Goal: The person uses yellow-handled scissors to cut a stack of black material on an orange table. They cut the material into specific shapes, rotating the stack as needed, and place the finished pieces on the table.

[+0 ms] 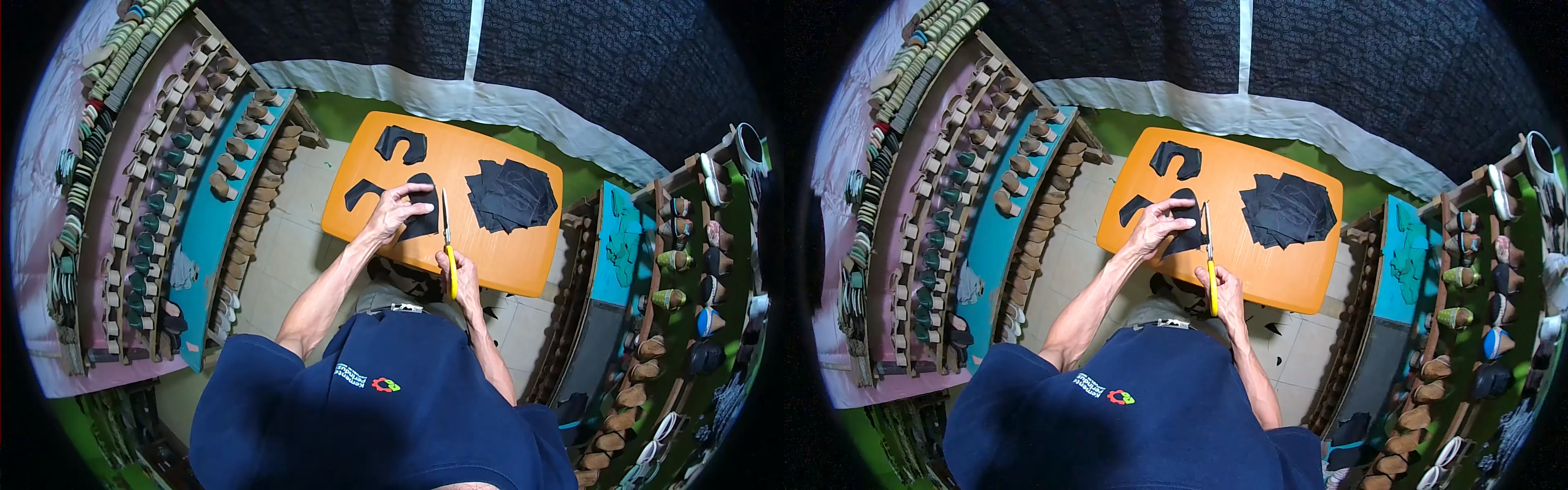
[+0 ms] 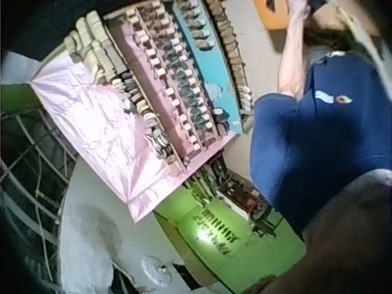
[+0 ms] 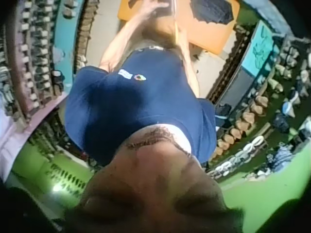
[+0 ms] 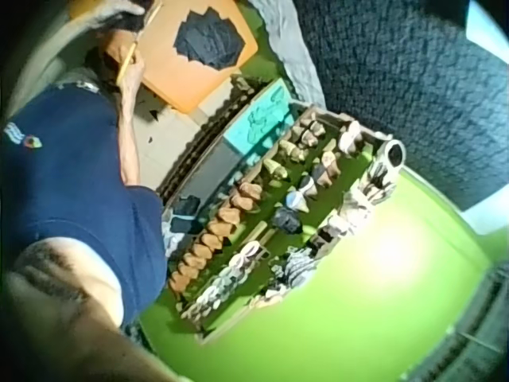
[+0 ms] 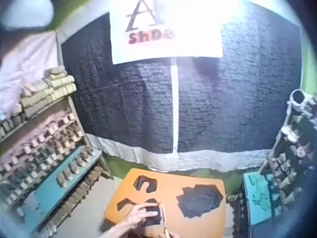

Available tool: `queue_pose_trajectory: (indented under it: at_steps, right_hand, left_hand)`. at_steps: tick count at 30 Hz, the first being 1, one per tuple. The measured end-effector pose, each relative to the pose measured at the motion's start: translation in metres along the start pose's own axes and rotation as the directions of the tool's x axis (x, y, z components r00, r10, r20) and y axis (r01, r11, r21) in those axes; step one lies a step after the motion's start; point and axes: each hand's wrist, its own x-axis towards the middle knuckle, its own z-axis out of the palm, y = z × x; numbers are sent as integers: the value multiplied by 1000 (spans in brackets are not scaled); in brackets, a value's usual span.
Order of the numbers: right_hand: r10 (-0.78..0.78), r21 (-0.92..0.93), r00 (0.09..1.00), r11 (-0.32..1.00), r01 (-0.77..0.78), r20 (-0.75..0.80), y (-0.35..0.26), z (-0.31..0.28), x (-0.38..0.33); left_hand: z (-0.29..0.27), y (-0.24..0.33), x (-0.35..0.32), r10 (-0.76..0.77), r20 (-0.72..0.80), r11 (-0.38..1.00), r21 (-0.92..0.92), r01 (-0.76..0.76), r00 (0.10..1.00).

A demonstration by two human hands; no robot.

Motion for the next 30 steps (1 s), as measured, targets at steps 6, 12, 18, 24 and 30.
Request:
queue_pose_trajectory:
  at_steps: [6, 12, 18, 24, 30]
  right_hand:
    - [-51, -17, 994, 998, 53, 94, 5, -13, -7]
    - [-126, -45, 967, 989, 139, 222, 15, -17, -7]
    - [-84, 23, 964, 996, 80, 252, 21, -14, -5]
    - [-33, 2, 966, 999, 34, 256, 1, -10, -7]
    - [-26, 35, 970, 999, 18, 241, 5, -10, -7]
  left_hand:
    - [0, 36, -6, -120, 61, 984, 141, 110, 991]
    - [-14, 41, -2, -140, 129, 980, 162, 118, 982]
    - [-21, 48, 1, -233, 197, 934, 316, 163, 952]
    - [-21, 41, 1, -255, 219, 905, 396, 153, 942]
    - [-19, 40, 3, -270, 243, 898, 413, 153, 932]
